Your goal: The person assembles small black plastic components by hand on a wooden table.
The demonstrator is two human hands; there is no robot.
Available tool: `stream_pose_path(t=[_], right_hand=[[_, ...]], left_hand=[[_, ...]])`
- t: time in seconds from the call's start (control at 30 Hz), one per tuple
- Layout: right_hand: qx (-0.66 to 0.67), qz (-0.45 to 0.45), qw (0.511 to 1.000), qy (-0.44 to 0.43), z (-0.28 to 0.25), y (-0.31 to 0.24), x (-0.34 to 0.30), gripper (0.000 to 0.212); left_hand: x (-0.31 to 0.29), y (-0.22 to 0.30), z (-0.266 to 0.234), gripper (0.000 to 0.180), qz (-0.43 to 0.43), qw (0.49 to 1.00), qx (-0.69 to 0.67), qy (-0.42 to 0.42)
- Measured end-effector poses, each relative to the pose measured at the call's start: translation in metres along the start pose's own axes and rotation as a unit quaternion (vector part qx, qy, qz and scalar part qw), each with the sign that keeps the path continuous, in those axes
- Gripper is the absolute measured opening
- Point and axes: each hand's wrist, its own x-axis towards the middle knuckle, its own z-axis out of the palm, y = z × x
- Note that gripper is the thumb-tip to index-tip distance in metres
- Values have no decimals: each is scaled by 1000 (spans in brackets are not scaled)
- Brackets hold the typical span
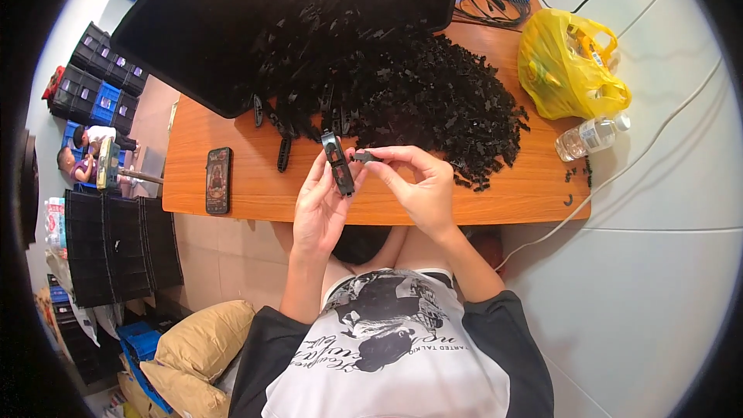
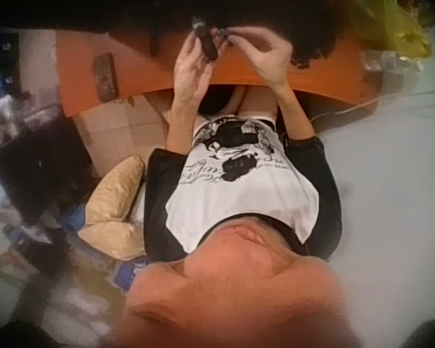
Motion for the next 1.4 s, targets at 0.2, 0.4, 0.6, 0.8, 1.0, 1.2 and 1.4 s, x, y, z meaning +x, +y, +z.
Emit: stream_pose_path(t=[0.2,0.4,0.6,0.8,1.0,1.2,1.4], right_hand=[[-77,-70,994,-26,-6,-6,7,20],[-106,-85,986,-97,-14,-21,24,21],[-181,-117,976,0,1,-28,16,16],[-260,-216,940,50,9,-22,12,18],[-270,-231,933,58,9,-18,11,18],[-280,-244,927,51,5,-17,10,18],[-273,-234,932,46,5,-14,9,18]], left_hand=[[-6,3,5,30,-26,999,46,-12],[2,4,5,35,-49,993,-13,-106],[10,-7,23,36,14,996,92,4],[10,-16,22,44,75,986,151,17],[9,-22,19,43,109,975,193,24],[10,-22,19,42,124,963,239,24],[11,-20,14,43,131,951,279,29]])
